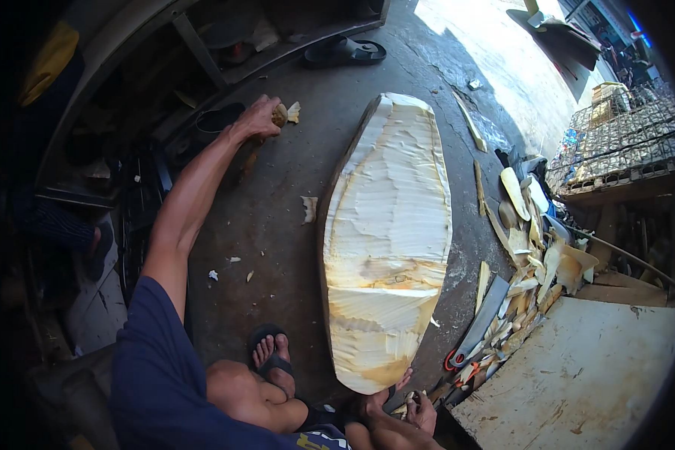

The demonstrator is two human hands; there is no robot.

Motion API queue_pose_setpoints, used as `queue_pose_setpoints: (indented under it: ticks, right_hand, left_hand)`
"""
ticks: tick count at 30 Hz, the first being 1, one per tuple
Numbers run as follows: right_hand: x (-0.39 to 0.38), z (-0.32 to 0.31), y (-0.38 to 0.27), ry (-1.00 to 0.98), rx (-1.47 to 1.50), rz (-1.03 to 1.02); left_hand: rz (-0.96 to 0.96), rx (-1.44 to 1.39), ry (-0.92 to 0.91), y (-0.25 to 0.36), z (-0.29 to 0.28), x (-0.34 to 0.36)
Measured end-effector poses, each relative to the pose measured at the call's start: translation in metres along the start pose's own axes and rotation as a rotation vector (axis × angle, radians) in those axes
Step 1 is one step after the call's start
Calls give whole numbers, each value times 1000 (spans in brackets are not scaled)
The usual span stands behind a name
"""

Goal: The person shapes a foam seat by first using a metal scraper to smooth the surface, then applying adhesive from a bottle to specific sections, and finally using a large knife to trim away excess foam from the edges.

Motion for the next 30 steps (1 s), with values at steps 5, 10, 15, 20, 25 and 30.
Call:
queue_pose_setpoints:
  ticks: [5,10,15,20,25,30]
  right_hand:
    - [-18,4,23,40,68,101]
    - [-41,7,19,-6,31,170]
    - [-41,15,15,-67,53,117]
    - [-23,3,-11,-20,91,23]
    - [6,-51,-68,133,403,-55]
    - [46,-51,-216,-482,1312,-512]
  left_hand:
    - [-6,180,352,-13,80,47]
    - [-108,-474,299,1,104,17]
    - [394,-362,71,84,113,-137]
    - [183,-239,124,70,145,-190]
    - [-108,-1363,301,132,61,-220]
    - [332,-1749,-425,289,26,-285]
Point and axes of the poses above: each hand's wrist, its own x-axis towards the middle knuckle, its own z-axis out of the palm, y = z × x, the point moved 4 cm from there along x, towards the middle knuckle, and after that the axes turned 4 degrees about -y, right-handed, at the moved point
